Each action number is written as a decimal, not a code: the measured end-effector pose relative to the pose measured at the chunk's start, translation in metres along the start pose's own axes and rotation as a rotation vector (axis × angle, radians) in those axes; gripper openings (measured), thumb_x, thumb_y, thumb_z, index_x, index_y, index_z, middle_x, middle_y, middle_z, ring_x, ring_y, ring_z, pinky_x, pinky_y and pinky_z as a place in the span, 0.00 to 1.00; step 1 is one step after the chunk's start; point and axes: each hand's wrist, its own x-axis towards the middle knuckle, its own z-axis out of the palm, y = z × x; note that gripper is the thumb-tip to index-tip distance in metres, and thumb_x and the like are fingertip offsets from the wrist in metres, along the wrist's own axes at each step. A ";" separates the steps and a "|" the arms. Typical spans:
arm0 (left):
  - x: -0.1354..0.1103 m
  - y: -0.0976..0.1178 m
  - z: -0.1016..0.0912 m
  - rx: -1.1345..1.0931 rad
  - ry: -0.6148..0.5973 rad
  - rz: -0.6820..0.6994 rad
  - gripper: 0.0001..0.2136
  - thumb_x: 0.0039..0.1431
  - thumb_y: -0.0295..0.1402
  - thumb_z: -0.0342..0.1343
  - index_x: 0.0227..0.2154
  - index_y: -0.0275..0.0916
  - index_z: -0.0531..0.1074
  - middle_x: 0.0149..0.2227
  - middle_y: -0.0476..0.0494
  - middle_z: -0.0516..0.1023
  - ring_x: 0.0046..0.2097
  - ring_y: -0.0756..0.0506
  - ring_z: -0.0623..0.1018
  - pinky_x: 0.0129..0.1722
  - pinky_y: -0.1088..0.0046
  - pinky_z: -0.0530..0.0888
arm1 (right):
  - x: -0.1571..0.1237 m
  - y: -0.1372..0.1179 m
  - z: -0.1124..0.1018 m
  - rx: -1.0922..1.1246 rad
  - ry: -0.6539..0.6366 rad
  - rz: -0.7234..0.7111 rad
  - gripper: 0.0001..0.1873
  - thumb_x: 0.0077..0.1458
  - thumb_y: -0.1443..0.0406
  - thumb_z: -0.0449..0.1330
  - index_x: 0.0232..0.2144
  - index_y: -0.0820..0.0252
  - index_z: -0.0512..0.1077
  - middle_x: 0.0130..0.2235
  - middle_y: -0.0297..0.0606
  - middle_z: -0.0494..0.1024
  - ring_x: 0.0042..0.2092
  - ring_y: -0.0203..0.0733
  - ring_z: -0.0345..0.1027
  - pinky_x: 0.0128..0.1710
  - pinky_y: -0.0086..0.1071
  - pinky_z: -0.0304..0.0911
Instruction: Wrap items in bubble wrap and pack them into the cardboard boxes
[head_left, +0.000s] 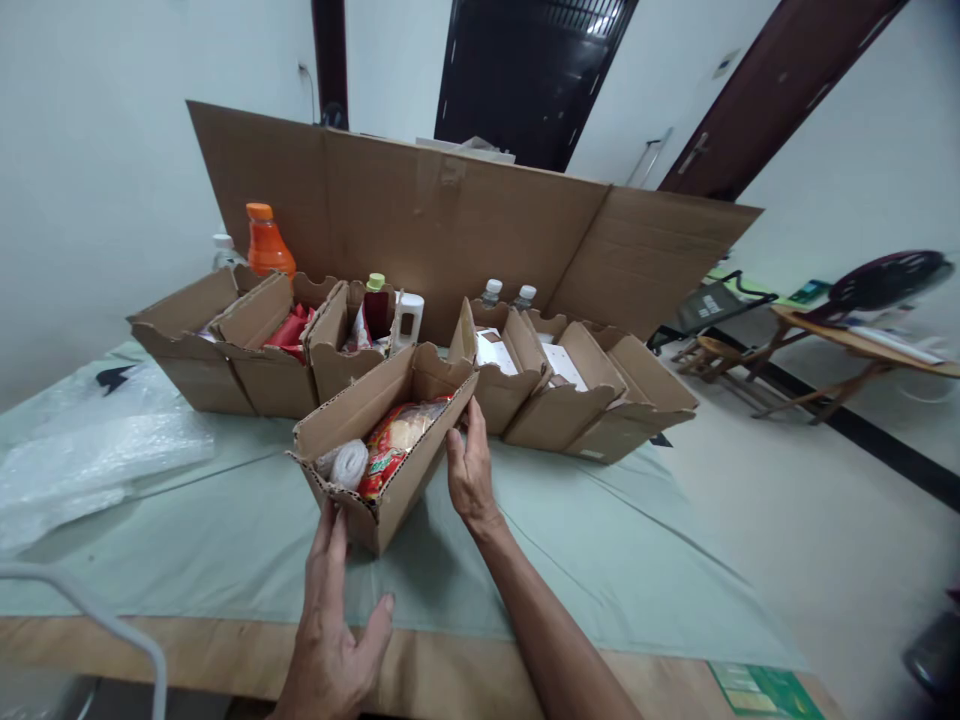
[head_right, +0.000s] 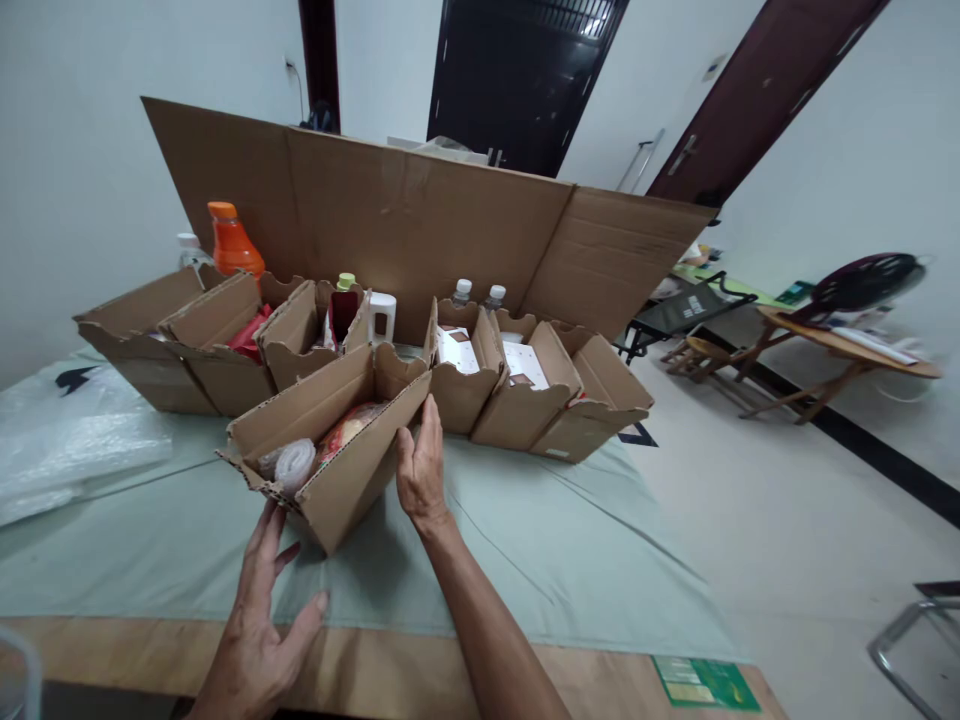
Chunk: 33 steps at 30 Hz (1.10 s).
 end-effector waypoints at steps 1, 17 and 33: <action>0.000 0.001 0.001 0.000 0.003 -0.001 0.40 0.63 0.29 0.55 0.72 0.50 0.40 0.74 0.36 0.45 0.70 0.30 0.58 0.64 0.43 0.66 | 0.001 -0.001 0.002 -0.003 0.006 -0.011 0.36 0.69 0.48 0.44 0.71 0.61 0.48 0.71 0.50 0.54 0.72 0.51 0.47 0.70 0.53 0.47; 0.025 0.017 0.047 -0.153 -0.114 -0.018 0.37 0.61 0.27 0.52 0.71 0.52 0.45 0.75 0.41 0.40 0.73 0.32 0.52 0.61 0.49 0.71 | -0.007 0.043 0.018 0.165 0.135 0.219 0.23 0.64 0.54 0.50 0.49 0.62 0.74 0.50 0.49 0.80 0.52 0.49 0.73 0.55 0.43 0.65; 0.088 0.008 0.074 -0.110 -0.450 -0.047 0.25 0.53 0.29 0.57 0.57 0.38 0.74 0.66 0.30 0.67 0.67 0.32 0.67 0.64 0.47 0.66 | -0.005 0.053 0.020 0.211 0.209 0.332 0.17 0.58 0.56 0.51 0.35 0.59 0.75 0.36 0.41 0.82 0.38 0.44 0.74 0.41 0.35 0.68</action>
